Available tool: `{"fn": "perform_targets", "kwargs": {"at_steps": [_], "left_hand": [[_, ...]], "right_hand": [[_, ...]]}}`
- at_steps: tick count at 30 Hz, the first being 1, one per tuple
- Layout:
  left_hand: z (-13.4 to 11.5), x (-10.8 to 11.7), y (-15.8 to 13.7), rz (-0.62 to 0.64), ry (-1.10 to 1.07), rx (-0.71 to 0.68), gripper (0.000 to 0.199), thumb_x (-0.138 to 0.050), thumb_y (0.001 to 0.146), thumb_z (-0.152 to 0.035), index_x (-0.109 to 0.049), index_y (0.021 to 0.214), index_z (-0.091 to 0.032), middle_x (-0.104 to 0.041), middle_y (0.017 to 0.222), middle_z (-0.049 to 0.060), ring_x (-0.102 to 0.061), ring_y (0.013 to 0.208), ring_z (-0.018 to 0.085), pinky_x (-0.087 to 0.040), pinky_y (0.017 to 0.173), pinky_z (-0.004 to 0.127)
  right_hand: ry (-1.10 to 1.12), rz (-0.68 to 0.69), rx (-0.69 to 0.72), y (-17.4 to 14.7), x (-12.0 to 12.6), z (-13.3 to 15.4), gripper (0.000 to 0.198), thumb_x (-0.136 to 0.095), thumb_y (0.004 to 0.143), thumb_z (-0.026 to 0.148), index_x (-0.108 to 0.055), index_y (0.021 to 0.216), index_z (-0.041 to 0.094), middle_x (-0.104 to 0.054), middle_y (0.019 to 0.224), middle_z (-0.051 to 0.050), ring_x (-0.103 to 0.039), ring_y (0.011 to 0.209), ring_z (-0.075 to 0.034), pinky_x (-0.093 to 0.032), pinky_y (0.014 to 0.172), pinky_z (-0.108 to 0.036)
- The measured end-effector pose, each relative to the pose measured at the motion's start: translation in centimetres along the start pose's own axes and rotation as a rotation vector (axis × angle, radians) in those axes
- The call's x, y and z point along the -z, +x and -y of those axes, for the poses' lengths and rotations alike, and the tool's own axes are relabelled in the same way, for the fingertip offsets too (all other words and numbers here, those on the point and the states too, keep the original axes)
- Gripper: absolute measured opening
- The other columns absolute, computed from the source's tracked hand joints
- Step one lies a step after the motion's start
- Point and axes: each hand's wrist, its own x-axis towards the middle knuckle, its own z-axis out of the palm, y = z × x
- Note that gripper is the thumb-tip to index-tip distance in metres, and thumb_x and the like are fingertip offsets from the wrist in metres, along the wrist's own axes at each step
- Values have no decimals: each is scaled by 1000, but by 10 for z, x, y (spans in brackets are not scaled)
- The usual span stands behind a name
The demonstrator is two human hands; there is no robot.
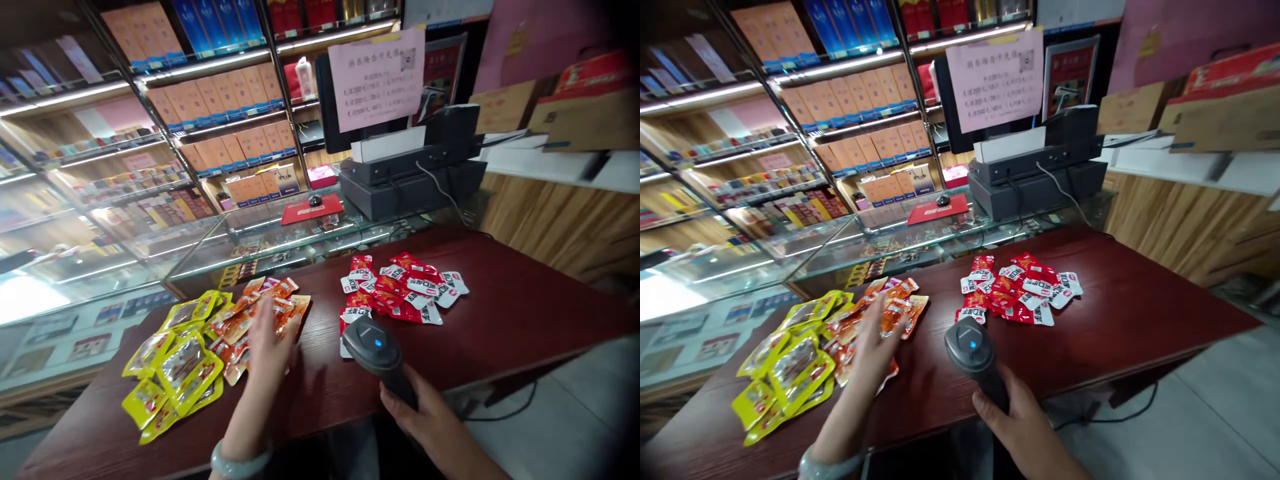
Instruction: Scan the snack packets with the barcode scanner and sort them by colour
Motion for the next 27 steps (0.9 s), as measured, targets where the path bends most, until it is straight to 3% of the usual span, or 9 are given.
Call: {"fn": "perform_targets", "kwargs": {"at_steps": [3,6,8,12,16,21,24,27], "left_hand": [[-18,-68,-1,371,-199,-82,74,-68,83,-52,-47,149,-27,-32,163,14,-16,155,33,-17,123,52],[-36,-122,6,457,-61,-118,67,-61,88,-54,-48,148,-26,-22,166,17,-4,155,38,-11,121,59],[-45,-145,11,473,55,-152,65,-57,90,-56,-50,148,-27,-24,165,18,-6,155,39,-7,121,60],[-63,-172,13,514,190,-198,69,-52,91,-60,-47,150,-23,-29,163,21,-14,154,40,-8,122,58],[-85,-201,3,533,313,-173,78,-43,92,-66,-40,155,-20,-28,163,23,-13,153,42,-9,122,60],[-111,-231,-14,573,311,-188,86,-39,90,-72,-38,155,-16,-33,160,25,-14,153,45,-12,120,64],[-120,-233,-10,483,248,-179,84,-40,91,-70,-35,156,-17,-32,161,24,-11,153,44,-15,119,65],[-123,-229,17,377,226,-207,84,-40,93,-65,-28,158,-15,-23,164,23,-1,155,40,-11,122,62]], "right_hand": [[-16,-11,-13,1,12,-3,51,-75,79,59,-76,114,22,-80,97,-10,-71,100,-32,-56,96,-41],[-36,-1,-24,3,21,-8,53,-70,84,59,-72,122,22,-79,104,-10,-70,101,-30,-54,98,-41],[-36,7,-35,5,27,-12,55,-68,85,61,-70,123,21,-77,107,-10,-69,101,-30,-53,98,-41],[-33,-28,-43,9,38,-24,54,-69,84,61,-70,120,21,-77,107,-11,-68,103,-30,-52,98,-42],[-26,-94,-57,15,49,-35,51,-77,74,63,-74,103,21,-77,92,-9,-70,94,-32,-55,93,-44],[-15,-138,-49,15,58,-26,42,-74,80,60,-74,97,22,-73,77,-4,-70,89,-29,-57,87,-37],[-18,-134,-76,13,64,-19,49,-72,78,66,-75,101,23,-75,80,-5,-71,85,-28,-59,78,-33],[-31,-112,-115,10,71,-20,55,-71,77,68,-74,109,23,-79,88,-8,-73,87,-29,-60,75,-32]]}}
